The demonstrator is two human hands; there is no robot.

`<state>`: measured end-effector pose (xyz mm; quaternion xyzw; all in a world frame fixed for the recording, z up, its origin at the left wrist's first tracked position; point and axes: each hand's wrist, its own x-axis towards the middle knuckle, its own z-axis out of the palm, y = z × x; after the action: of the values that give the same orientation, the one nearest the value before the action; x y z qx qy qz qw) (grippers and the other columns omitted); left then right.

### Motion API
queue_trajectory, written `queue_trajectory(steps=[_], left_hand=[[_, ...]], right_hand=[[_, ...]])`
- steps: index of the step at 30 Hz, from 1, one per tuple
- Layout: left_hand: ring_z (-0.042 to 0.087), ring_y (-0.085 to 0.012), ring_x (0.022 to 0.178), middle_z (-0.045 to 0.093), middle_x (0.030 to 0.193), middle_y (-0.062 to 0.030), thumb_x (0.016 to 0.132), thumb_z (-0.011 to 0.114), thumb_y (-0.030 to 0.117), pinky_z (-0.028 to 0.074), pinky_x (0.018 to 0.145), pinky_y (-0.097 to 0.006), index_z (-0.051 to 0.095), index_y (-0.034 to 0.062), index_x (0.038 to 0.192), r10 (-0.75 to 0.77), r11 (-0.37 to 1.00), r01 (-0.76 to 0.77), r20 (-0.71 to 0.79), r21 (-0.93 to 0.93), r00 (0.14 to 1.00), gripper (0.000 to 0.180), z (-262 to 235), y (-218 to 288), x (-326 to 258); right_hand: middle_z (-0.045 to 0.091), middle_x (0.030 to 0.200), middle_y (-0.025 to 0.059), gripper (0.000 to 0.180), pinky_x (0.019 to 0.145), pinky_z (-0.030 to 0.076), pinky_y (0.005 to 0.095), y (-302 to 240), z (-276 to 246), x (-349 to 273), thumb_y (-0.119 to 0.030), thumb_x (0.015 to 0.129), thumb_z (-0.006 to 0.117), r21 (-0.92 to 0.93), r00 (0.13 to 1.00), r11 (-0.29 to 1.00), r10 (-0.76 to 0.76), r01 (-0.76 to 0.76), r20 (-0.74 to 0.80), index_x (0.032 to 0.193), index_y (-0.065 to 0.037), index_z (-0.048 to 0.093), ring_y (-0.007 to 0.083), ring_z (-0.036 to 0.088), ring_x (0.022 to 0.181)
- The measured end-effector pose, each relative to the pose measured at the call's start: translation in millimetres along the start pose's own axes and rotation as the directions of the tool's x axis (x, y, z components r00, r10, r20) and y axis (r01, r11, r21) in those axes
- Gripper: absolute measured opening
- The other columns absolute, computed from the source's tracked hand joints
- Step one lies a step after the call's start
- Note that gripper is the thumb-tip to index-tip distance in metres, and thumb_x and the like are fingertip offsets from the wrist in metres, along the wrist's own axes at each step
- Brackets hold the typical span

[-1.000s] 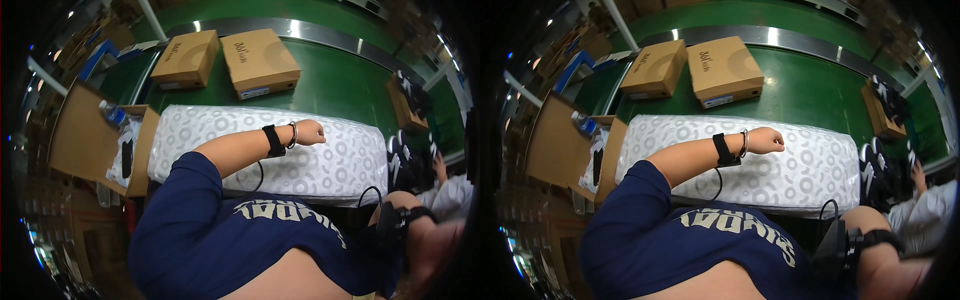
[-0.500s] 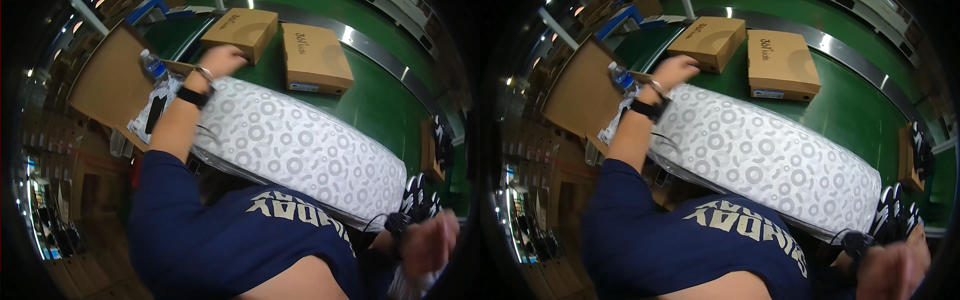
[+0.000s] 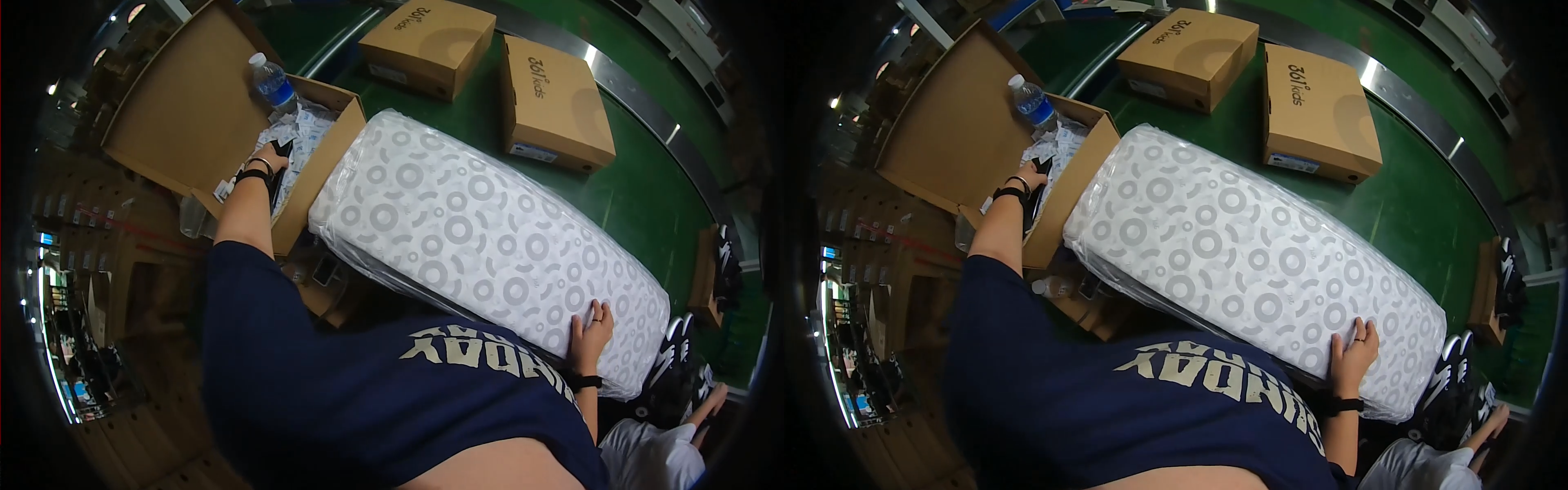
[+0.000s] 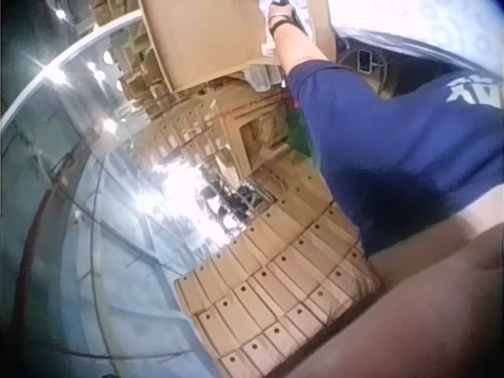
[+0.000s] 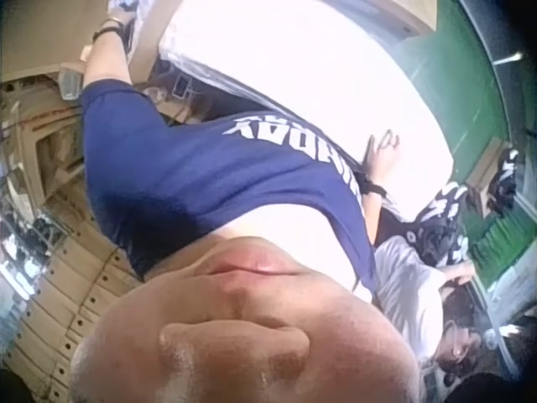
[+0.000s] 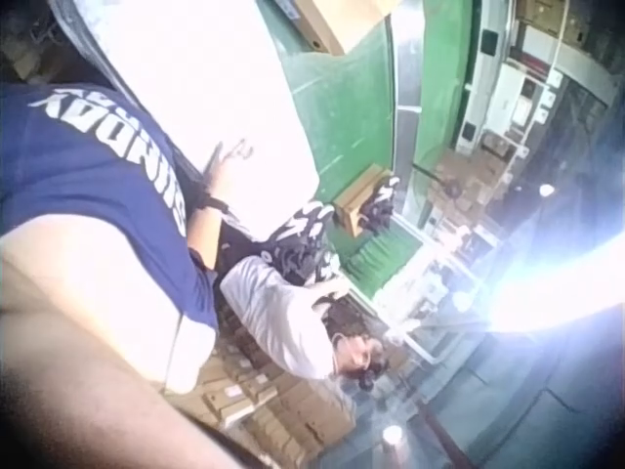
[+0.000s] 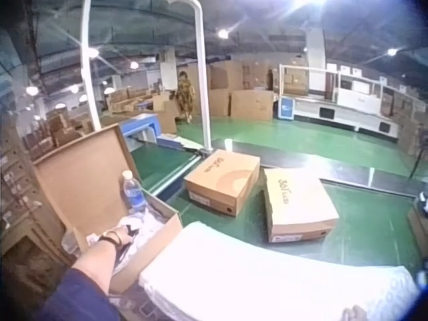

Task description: Packing shoes into boxes on a conveyor belt in a factory setting.

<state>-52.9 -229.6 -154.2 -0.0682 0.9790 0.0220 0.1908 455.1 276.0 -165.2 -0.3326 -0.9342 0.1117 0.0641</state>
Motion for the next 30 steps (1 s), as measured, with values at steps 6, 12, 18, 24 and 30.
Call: queue_trajectory(steps=[6,12,18,24,30], left_hand=[[0.053,-0.0296,0.102,0.053,0.109,-0.0226,0.056,0.070,0.032,0.042,0.086,-0.034,0.045,-0.0047,0.112,0.005,1.000,-0.007,-0.077,-0.019,0.997,0.072,0.2,1.5,-2.6],[0.041,-0.0363,0.114,0.040,0.122,-0.0289,0.054,0.074,0.036,0.036,0.094,-0.036,0.030,-0.0055,0.124,-0.039,0.976,-0.024,-0.286,-0.215,0.957,0.093,-18.5,-4.1,-17.7],[0.040,-0.0343,0.113,0.035,0.124,-0.0226,0.059,0.070,0.044,0.036,0.092,-0.044,0.014,0.0025,0.132,-0.537,0.841,0.316,-0.608,-0.439,0.585,0.101,-59.1,20.3,-40.7],[0.039,-0.0351,0.111,0.034,0.123,-0.0212,0.059,0.071,0.045,0.037,0.085,-0.047,0.008,0.0077,0.135,-0.660,0.751,0.377,-0.600,-0.542,0.452,0.105,-41.2,5.8,-22.8],[0.039,-0.0358,0.115,0.032,0.129,-0.0239,0.066,0.066,0.044,0.039,0.089,-0.044,0.012,-0.0028,0.133,-0.784,0.595,0.367,-0.413,-0.715,0.464,0.098,-54.6,16.6,-29.5]], right_hand=[[0.041,0.122,0.0206,0.043,0.096,0.027,0.0407,5.9,7.8,-3.3,-0.013,0.073,0.059,0.037,0.993,0.999,-0.011,0.015,-0.117,0.113,0.000,0.048,0.0343,0.038,0.113],[0.042,0.121,0.0200,0.039,0.096,0.027,0.0402,3.6,6.9,-4.6,-0.010,0.075,0.057,0.090,0.990,0.996,0.006,0.007,-0.140,0.111,0.001,0.049,0.0339,0.038,0.113],[0.042,0.122,0.0194,0.037,0.096,0.027,0.0401,3.4,9.4,-5.5,-0.009,0.076,0.055,0.075,0.989,0.997,0.025,-0.014,-0.144,0.111,0.002,0.050,0.0335,0.039,0.113],[0.043,0.121,0.0196,0.036,0.095,0.028,0.0401,8.1,11.2,-3.7,-0.008,0.076,0.055,0.075,0.988,0.997,-0.007,0.018,-0.154,0.110,0.002,0.050,0.0341,0.040,0.112],[0.043,0.120,0.0202,0.035,0.095,0.028,0.0399,12.2,12.6,-6.9,-0.009,0.076,0.055,0.076,0.988,0.997,-0.004,0.016,-0.157,0.109,0.003,0.050,0.0346,0.040,0.111]])
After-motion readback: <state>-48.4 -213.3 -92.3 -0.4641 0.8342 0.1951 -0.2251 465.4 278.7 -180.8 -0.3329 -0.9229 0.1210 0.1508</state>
